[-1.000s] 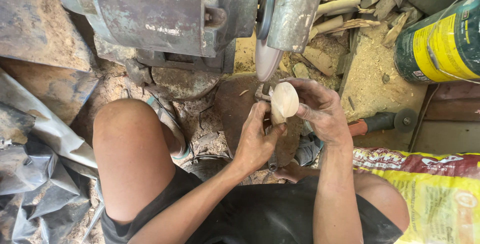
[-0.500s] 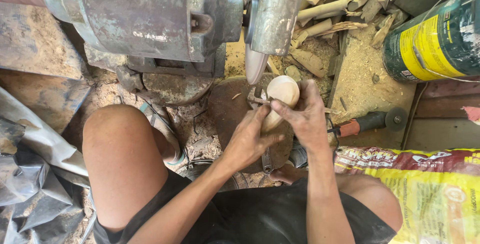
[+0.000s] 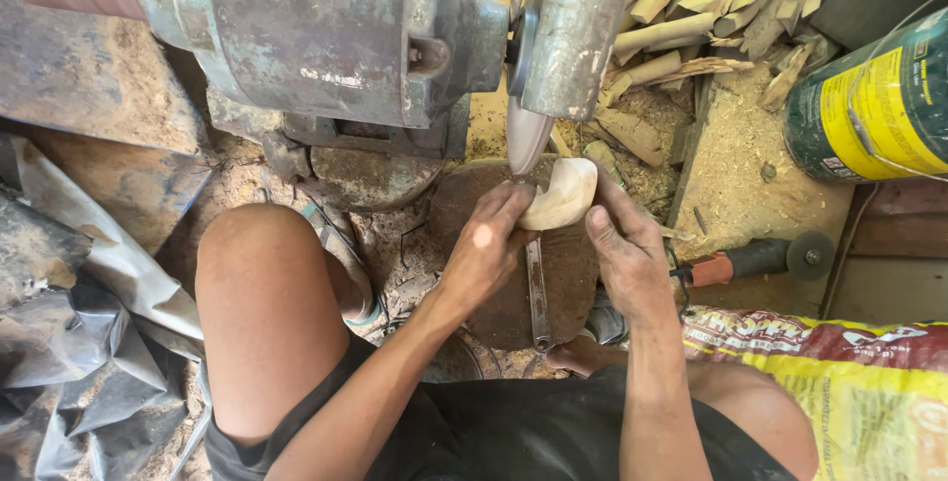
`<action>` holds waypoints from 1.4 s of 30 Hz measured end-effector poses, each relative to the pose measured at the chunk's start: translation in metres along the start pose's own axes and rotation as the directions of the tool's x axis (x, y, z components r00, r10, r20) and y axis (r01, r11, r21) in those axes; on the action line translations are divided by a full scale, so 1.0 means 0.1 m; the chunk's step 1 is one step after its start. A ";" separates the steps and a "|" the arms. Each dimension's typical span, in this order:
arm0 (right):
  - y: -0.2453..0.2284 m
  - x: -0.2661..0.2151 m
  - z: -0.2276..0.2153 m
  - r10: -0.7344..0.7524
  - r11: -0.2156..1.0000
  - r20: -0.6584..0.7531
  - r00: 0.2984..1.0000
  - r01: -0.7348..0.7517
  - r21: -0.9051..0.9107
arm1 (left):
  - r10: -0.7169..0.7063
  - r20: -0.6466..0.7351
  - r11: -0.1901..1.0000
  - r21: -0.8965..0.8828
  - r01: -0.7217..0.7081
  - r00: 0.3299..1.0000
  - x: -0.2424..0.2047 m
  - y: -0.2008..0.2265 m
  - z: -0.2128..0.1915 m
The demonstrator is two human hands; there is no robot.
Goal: The person holds a curved wooden piece against a rotating grinding wheel, shaping and smoothing its surface. They repeatedly rotate the piece to grind different sides and edges.
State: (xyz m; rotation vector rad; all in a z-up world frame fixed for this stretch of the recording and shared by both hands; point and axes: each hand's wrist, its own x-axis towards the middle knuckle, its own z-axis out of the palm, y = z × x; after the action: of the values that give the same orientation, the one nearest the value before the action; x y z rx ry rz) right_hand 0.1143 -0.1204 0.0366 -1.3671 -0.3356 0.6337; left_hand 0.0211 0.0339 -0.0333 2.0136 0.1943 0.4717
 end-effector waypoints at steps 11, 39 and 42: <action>-0.03 0.21 0.08 -0.065 0.995 0.071 0.995 0.070 -0.069 | -0.173 0.118 0.941 -0.272 0.199 0.978 0.13 0.02 -0.03; 0.04 0.45 0.10 -0.107 0.994 0.023 0.994 0.108 -0.004 | -0.286 0.342 0.668 -0.599 0.442 0.895 0.11 0.02 0.09; 0.04 0.47 0.10 -0.106 0.994 0.010 0.994 0.105 0.019 | -0.284 0.355 0.685 -0.575 0.448 0.891 0.09 0.01 0.09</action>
State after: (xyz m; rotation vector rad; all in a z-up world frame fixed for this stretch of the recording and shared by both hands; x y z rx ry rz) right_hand 0.1448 -0.0840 0.0286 -1.3196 -0.4071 0.5555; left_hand 0.0329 0.0290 -0.0336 1.2744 0.2437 0.0084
